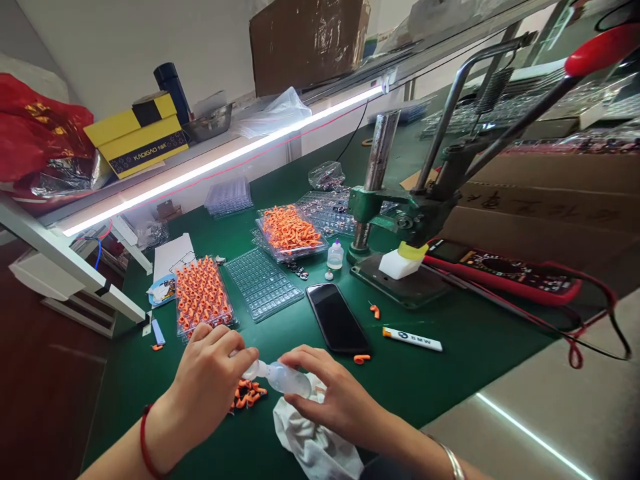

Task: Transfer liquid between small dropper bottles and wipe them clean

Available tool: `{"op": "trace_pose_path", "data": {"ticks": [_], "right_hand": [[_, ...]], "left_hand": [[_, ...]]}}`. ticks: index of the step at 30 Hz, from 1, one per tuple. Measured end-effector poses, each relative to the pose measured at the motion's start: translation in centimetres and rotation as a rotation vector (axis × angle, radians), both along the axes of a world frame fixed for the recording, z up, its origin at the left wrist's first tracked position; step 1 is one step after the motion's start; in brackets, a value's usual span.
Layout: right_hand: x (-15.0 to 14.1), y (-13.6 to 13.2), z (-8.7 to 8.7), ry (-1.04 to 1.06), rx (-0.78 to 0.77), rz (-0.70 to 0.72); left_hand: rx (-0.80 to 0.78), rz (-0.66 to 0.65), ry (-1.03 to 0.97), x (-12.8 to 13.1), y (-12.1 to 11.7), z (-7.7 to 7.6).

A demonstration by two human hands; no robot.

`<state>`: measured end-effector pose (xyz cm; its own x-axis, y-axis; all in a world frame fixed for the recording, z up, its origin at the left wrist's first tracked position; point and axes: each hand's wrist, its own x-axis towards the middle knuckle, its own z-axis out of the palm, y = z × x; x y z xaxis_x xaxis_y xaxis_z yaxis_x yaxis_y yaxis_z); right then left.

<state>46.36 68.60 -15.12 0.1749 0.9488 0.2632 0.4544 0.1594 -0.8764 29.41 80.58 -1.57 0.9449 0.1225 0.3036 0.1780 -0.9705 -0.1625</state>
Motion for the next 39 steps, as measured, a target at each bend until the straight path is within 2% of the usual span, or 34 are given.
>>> {"op": "trace_pose_path", "data": {"ticks": [19,39], "right_hand": [[-0.09,0.09,0.12,0.005,0.018,0.003],[-0.13,0.19,0.44,0.004,0.02,-0.009]], "left_hand": [[-0.004,0.018,0.064,0.04,-0.08,0.43],[-0.026,0.004,0.04,-0.32,0.36,0.51]]}}
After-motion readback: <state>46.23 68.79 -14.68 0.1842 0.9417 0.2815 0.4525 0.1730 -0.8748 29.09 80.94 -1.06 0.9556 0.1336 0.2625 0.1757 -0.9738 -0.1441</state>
